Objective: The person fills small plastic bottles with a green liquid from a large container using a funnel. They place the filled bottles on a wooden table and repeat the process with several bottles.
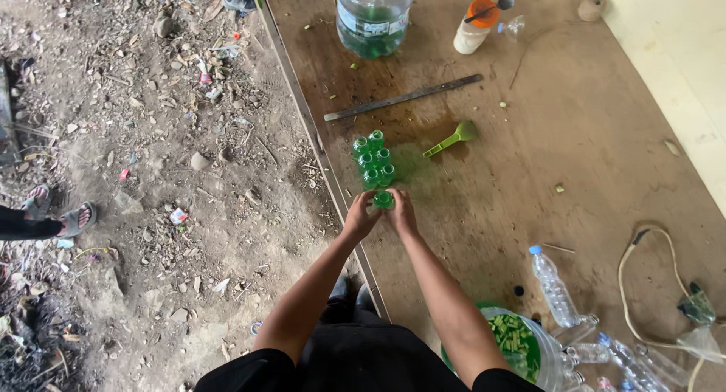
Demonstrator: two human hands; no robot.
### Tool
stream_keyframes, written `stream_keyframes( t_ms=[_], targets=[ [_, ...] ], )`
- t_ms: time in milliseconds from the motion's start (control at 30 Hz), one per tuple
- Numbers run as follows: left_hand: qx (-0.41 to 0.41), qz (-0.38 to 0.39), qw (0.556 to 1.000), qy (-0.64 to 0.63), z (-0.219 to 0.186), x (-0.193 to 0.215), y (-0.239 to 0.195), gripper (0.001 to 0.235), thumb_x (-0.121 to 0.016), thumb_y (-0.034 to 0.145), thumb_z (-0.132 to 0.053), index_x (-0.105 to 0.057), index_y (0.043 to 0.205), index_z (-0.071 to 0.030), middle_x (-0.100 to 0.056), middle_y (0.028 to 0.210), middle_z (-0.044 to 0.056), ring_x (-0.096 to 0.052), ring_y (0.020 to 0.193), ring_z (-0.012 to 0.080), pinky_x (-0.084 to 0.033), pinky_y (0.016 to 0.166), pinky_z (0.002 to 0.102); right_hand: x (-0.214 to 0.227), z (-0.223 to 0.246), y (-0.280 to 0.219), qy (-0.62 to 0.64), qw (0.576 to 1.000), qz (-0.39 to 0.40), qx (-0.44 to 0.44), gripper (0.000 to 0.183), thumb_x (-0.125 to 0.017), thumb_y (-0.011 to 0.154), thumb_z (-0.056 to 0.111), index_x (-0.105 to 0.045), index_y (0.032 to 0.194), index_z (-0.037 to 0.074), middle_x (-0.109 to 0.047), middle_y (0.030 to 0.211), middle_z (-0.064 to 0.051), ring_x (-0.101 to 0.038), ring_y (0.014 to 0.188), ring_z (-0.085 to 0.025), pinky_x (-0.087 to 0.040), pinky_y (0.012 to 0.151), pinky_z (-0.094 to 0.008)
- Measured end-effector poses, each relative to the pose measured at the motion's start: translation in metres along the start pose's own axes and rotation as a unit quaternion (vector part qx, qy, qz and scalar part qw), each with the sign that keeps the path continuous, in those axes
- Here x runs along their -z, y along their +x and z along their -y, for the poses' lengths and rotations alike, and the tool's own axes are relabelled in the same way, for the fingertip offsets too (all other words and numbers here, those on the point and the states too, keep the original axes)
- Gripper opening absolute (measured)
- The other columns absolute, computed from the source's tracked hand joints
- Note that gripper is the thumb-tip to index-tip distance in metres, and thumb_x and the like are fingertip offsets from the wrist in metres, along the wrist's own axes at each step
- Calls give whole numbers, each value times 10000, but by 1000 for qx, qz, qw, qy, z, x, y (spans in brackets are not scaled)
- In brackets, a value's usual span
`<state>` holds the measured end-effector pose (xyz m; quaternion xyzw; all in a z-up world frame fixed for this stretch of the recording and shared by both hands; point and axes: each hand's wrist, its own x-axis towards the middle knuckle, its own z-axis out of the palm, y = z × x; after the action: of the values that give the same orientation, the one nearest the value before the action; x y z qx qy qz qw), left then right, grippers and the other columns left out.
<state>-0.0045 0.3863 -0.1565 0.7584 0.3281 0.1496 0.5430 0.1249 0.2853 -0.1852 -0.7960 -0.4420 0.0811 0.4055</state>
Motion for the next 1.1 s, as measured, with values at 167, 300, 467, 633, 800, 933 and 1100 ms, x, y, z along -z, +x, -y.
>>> stream_keyframes(
  t_ms=[167,300,467,633,800,933,1100],
  targets=[
    [28,-30,999,-33,24,-11,8,586,-762,911,-286,-541,1407,-68,-579,1379,191,-660,1203,313,-555,996,403,-14,-3,5,5,999,9,-39,496,-746,771,-32,-601,1234,71,-619,1144,-188,-621,1079,-375,-525,904,-440],
    [47,-39,996,-72,36,-17,13,570,-751,920,-275,-549,1413,-75,-577,1377,186,-660,1203,311,-567,980,395,-23,0,4,6,999,4,-53,468,-726,833,-33,-579,1266,66,-603,1182,-189,-620,1104,-373,-518,910,-447],
    [58,-45,992,-98,44,-20,17,543,-743,919,-240,-561,1398,-62,-603,1380,177,-667,1217,302,-570,985,393,-31,-2,7,4,997,-3,-73,522,-754,774,-29,-560,1252,44,-599,1200,-203,-596,1125,-393,-501,932,-464],
    [82,-37,991,-102,37,-18,15,538,-727,934,-221,-547,1413,-52,-594,1409,168,-632,1261,298,-543,1035,403,-36,-10,5,2,998,0,-58,547,-749,777,-38,-547,1281,35,-598,1242,-204,-595,1162,-397,-497,972,-466],
    [124,-9,989,-74,26,-9,16,534,-695,950,-209,-524,1433,-57,-577,1458,150,-585,1321,283,-487,1103,410,-38,-10,7,18,996,17,-84,593,-808,771,2,-535,1297,29,-569,1246,-227,-587,1152,-407,-491,955,-481],
    [116,-22,991,-70,29,-12,18,587,-721,914,-200,-500,1436,-48,-585,1434,160,-597,1296,288,-502,1082,407,-36,-7,6,22,993,31,-110,630,-813,800,37,-505,1349,62,-549,1285,-215,-603,1166,-388,-519,953,-459],
    [206,-26,978,26,45,-23,16,620,-744,885,-271,-483,1398,-40,-663,1283,175,-670,1164,307,-537,995,390,-29,0,1,75,980,47,-181,731,-801,816,117,-420,1439,88,-484,1385,-208,-593,1206,-359,-593,894,-398]
  ],
)
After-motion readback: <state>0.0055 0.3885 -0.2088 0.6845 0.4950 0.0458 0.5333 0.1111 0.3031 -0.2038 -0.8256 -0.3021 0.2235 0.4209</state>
